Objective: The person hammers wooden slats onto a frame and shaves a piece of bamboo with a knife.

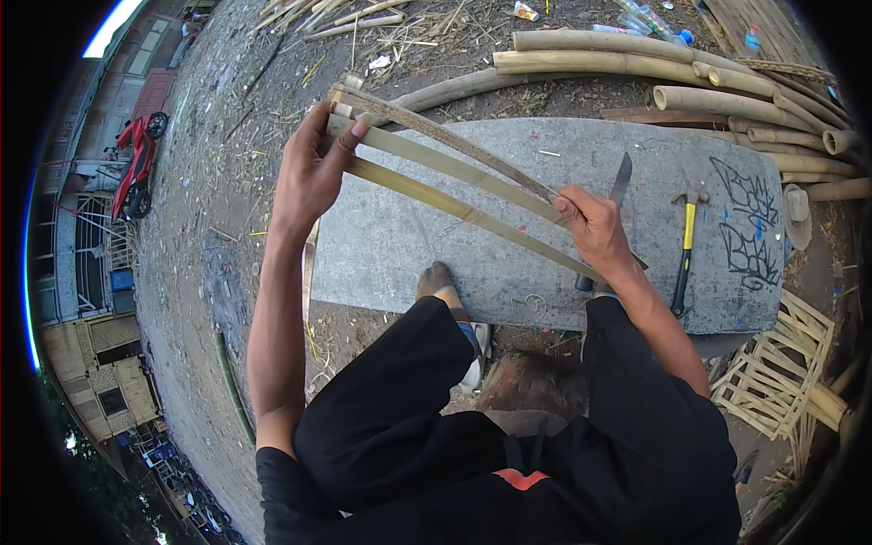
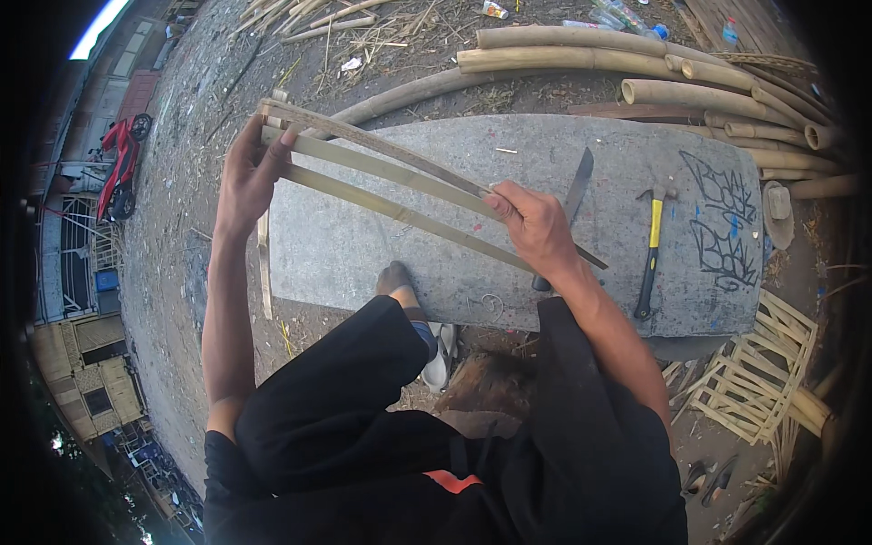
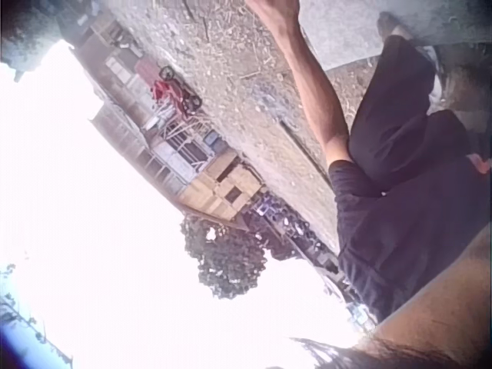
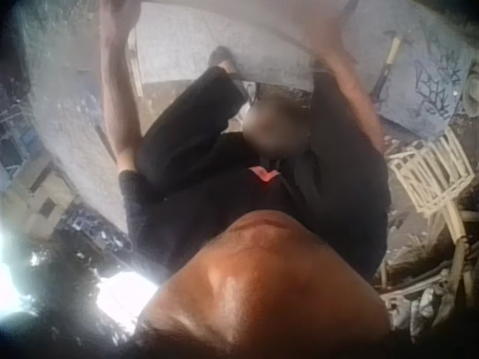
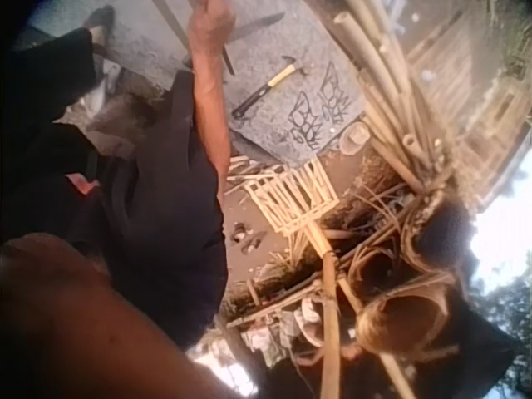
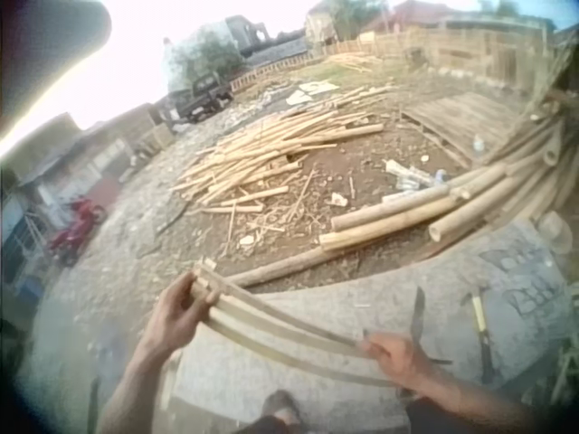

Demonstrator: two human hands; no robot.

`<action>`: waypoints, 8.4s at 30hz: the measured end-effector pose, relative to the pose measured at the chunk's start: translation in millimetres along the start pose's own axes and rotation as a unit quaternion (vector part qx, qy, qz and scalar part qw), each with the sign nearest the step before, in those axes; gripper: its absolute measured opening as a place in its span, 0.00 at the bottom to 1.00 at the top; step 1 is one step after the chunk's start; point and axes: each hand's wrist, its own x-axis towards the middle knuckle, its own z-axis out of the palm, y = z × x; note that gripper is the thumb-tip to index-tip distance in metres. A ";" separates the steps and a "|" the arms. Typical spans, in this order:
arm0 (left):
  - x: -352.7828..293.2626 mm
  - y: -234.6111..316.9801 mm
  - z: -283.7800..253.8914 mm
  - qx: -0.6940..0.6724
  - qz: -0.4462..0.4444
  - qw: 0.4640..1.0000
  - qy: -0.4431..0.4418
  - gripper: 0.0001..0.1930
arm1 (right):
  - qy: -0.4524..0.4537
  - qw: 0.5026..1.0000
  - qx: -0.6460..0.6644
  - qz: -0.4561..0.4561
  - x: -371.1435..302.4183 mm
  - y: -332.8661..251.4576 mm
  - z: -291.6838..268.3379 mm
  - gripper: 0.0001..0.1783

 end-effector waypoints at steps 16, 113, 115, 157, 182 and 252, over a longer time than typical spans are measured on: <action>3.1 2.9 3.6 0.024 -0.006 0.999 0.034 0.21 | -0.006 0.998 -0.032 0.054 -5.4 -31.7 -17.3 0.15; -45.0 49.1 61.0 0.169 0.524 0.835 0.018 0.25 | 0.065 0.948 0.136 -0.281 4.5 -65.0 19.0 0.26; -44.8 44.2 69.5 0.123 0.505 0.853 0.045 0.27 | 0.076 0.937 0.144 -0.308 4.7 -58.8 20.8 0.24; -73.9 2.7 54.8 0.153 0.297 0.928 -0.164 0.19 | -0.018 0.925 0.163 -0.342 5.1 -58.1 7.7 0.25; -74.0 3.1 48.4 0.136 0.259 0.931 -0.219 0.10 | -0.070 0.949 0.039 -0.305 31.7 -41.6 -1.3 0.14; 64.2 68.8 -168.2 -0.004 -0.256 0.955 -0.152 0.11 | 0.011 0.991 0.055 0.125 -36.7 25.9 -18.0 0.15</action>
